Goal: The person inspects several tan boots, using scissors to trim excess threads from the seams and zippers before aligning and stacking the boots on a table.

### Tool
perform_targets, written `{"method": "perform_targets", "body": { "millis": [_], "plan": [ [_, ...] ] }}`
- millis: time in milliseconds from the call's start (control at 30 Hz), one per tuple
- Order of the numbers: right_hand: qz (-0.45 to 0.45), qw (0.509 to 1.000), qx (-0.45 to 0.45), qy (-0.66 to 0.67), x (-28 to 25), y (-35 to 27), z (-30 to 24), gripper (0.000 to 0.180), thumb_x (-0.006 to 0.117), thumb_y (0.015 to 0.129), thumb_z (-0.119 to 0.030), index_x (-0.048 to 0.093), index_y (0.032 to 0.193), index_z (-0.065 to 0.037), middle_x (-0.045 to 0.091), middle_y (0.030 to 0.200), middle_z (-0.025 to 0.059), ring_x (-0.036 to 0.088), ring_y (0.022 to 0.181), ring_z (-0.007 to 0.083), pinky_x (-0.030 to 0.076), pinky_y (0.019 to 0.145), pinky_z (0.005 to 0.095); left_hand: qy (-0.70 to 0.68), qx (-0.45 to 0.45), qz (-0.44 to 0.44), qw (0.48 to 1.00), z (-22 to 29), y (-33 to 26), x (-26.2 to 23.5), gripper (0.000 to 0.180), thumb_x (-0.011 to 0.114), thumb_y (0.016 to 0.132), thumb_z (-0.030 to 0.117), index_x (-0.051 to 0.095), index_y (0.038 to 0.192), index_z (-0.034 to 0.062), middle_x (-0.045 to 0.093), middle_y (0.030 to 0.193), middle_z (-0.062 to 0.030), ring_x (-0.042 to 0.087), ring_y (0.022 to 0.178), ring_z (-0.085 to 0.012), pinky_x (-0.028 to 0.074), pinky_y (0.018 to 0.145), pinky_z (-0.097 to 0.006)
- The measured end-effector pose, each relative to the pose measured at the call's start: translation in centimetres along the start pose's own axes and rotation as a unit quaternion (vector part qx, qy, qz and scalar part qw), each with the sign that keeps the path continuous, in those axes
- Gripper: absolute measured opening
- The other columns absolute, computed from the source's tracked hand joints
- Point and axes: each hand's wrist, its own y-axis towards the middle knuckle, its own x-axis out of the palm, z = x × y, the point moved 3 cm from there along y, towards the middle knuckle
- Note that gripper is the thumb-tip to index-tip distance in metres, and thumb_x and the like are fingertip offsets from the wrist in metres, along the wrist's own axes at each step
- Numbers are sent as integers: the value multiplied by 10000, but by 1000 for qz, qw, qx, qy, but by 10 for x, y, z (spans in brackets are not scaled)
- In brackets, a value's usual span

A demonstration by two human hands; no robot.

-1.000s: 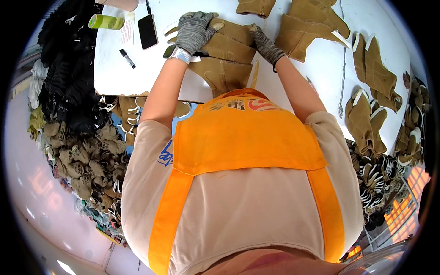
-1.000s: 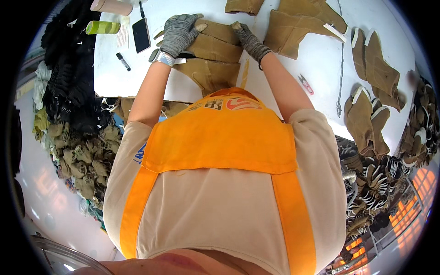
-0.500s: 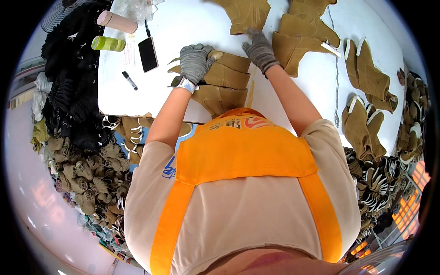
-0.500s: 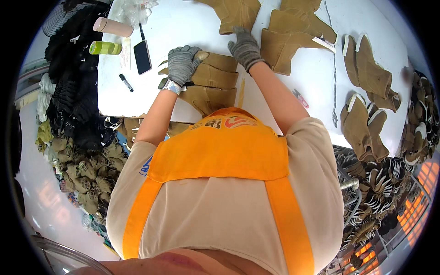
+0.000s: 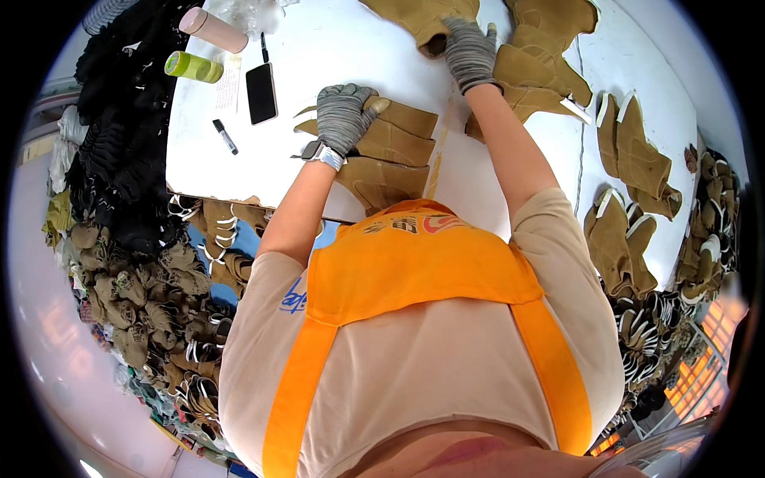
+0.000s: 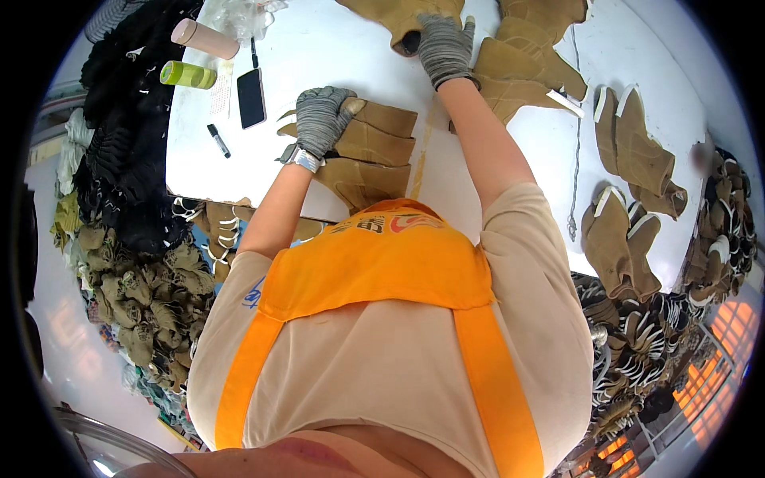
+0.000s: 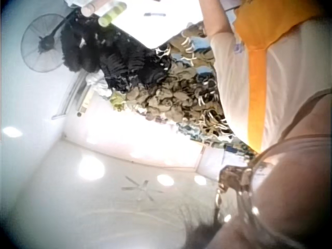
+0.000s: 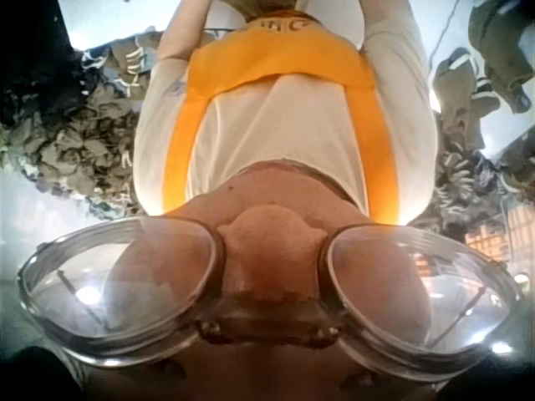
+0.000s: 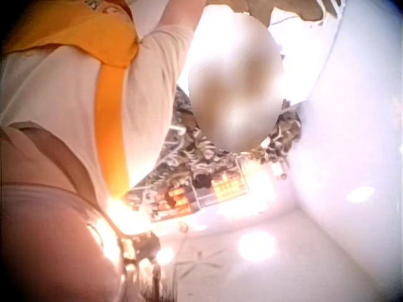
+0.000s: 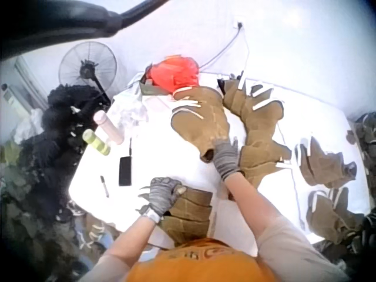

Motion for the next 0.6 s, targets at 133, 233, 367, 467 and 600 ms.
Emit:
{"method": "perform_targets", "body": {
  "millis": [133, 233, 367, 467, 600],
  "plan": [
    [37, 941, 146, 302, -26, -14, 18, 300, 498, 945, -269, 618, 1155, -92, 651, 1120, 157, 598, 1028, 336, 422, 953, 442, -3, -3, -32, 999, 6, 2, -1, 503, 505, 881, 578, 685, 1081, 153, 668, 1030, -83, 594, 987, -263, 382, 909, -404],
    [72, 908, 224, 346, -56, -36, 21, 367, 563, 935, -339, 620, 1120, -27, 663, 1057, 160, 621, 948, 306, 478, 855, 381, -20, 3, 11, 1000, -1, 7, -8, 583, 516, 875, 588, 603, 1219, 125, 630, 1116, -148, 568, 1059, -290, 367, 969, -406],
    [130, 826, 175, 520, -136, -87, -14, 335, 549, 956, -280, 596, 1177, -34, 667, 1032, 93, 628, 909, 209, 502, 837, 313, -369, 9, 164, 915, 10, 18, -43, 672, 554, 881, 554, 493, 1312, 42, 573, 1193, -197, 528, 1140, -308, 376, 1009, -376],
    [71, 707, -19, 703, -172, -119, -37, 295, 582, 914, -179, 620, 1196, -98, 639, 1146, 76, 613, 1032, 235, 506, 894, 346, -787, 2, 134, 602, 40, 23, -94, 705, 587, 889, 520, 450, 1309, -30, 544, 1240, -194, 501, 1206, -288, 394, 1017, -340],
    [133, 897, -154, 392, -223, -155, -58, 458, 717, 785, -101, 614, 1231, -123, 620, 1193, 86, 591, 1106, 252, 484, 965, 375, -842, 1, 83, 533, 73, -3, -139, 627, 705, 817, 379, 494, 1267, -3, 577, 1211, -161, 599, 1094, -286, 509, 946, -367]
  ]
}}
